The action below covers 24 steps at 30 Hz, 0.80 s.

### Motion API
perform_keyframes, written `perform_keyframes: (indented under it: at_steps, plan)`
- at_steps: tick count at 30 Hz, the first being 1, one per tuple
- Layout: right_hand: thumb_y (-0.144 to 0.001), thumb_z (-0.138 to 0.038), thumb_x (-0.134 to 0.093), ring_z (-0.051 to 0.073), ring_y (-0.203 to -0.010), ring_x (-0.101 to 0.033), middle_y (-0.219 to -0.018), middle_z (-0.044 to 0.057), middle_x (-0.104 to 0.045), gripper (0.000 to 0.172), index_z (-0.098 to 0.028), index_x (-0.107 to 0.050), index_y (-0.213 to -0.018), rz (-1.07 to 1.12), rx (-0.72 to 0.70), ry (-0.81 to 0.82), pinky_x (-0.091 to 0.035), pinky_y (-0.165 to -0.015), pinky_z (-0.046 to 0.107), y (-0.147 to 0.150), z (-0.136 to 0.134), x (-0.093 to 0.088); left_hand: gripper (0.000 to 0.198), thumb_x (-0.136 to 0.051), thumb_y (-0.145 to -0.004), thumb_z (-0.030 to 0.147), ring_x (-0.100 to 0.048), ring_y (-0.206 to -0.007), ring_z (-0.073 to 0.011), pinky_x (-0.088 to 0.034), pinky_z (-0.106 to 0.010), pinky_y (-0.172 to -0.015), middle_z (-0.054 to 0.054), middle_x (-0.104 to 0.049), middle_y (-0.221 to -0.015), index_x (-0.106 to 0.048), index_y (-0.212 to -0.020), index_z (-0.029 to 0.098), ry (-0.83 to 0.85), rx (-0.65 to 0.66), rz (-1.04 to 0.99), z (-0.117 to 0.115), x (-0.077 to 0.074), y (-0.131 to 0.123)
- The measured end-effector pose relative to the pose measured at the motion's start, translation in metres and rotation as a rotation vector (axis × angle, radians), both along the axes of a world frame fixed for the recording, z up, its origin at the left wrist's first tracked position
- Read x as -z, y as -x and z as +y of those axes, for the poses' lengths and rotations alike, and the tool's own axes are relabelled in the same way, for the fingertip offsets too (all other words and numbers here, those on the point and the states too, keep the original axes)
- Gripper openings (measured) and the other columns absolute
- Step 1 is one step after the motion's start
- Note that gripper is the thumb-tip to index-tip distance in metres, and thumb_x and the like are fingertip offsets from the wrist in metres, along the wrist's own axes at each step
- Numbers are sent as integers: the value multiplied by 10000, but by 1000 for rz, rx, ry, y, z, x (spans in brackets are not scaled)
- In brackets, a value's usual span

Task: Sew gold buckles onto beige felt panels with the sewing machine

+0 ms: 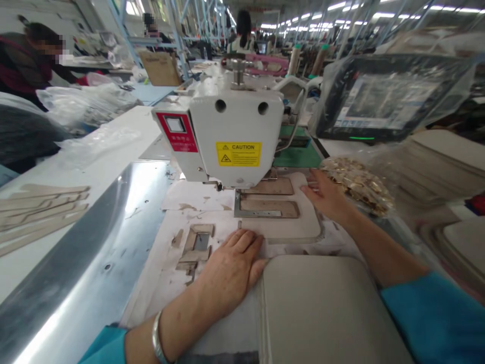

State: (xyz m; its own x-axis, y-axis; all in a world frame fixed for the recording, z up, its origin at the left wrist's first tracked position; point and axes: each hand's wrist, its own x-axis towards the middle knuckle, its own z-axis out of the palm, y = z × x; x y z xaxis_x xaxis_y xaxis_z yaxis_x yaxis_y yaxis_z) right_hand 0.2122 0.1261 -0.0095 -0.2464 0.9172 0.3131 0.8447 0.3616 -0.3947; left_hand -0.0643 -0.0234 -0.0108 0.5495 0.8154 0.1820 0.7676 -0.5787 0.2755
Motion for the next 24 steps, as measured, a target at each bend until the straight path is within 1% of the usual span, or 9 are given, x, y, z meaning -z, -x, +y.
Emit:
perform_keyframes:
  at_steps: [2,4,6,8,10,12,18,22,24]
  plan:
    - [-940,-376,-474,286,-1189,-602,-1358,146,-584,499,-176,-515,-1395,0,-142,11,-523,-963,437,-11,-30,-13,432,-361,-1019,373,-512,-1207,-264,-440,-454,-1070,-128,-591,-1250,-552,-1316,124,7,23,5,4,-1,0]
    - [-970,-373,-438,272,-1298,-520,-1411,116,-548,462,-200,-544,-1386,-51,-315,102,-424,-1089,470,-22,-64,-17,426,-350,-1022,353,-501,-1193,-263,-442,-455,-1058,-126,-594,-1227,-545,-1330,131,-8,45,12,6,1,-1]
    - [-981,-362,-422,277,-1377,-424,-1460,107,-494,460,-203,-549,-1394,-126,-419,179,-345,-1139,515,-31,-92,-12,412,-367,-1017,314,-484,-1195,-268,-435,-463,-1056,-126,-589,-1226,-529,-1351,138,-34,50,27,7,5,-3]
    - [-984,-359,-422,283,-1424,-336,-1511,105,-414,484,-196,-507,-1432,-200,-443,215,-310,-1150,544,-36,-111,-2,409,-400,-1004,284,-473,-1200,-278,-439,-465,-1043,-129,-575,-1239,-514,-1372,148,-47,41,55,7,8,-4]
    - [-986,-362,-424,278,-1438,-300,-1536,101,-364,502,-198,-468,-1459,-248,-428,202,-300,-1154,544,-38,-118,6,415,-423,-995,281,-469,-1203,-283,-450,-460,-1025,-130,-560,-1253,-507,-1384,165,-54,26,81,8,11,-5]
    - [-983,-365,-432,274,-1429,-321,-1531,97,-372,496,-212,-478,-1452,-271,-413,161,-308,-1154,536,-36,-118,9,420,-432,-993,298,-465,-1210,-284,-447,-461,-1024,-128,-553,-1265,-501,-1390,178,-63,17,92,8,12,-5]
    - [-973,-338,-449,278,-1382,-417,-1480,126,-466,444,-192,-571,-1374,-299,-376,52,-390,-1118,501,-26,-119,2,423,-428,-994,295,-454,-1207,-286,-442,-466,-1029,-121,-551,-1249,-489,-1397,180,-47,9,118,9,9,-6]
    - [-966,-309,-457,270,-1252,-550,-1352,145,-583,380,-174,-623,-1280,-233,-365,47,-472,-1050,461,-25,-123,-2,390,-438,-990,276,-475,-1150,-279,-466,-464,-999,-116,-565,-1174,-514,-1359,179,-42,5,92,9,5,-7]
    - [-955,-296,-479,262,-1193,-583,-1285,138,-616,340,-185,-635,-1235,-180,-352,57,-492,-1021,445,-25,-125,-3,352,-453,-983,265,-492,-1111,-274,-477,-469,-980,-110,-578,-1130,-543,-1313,180,-43,6,78,10,5,-7]
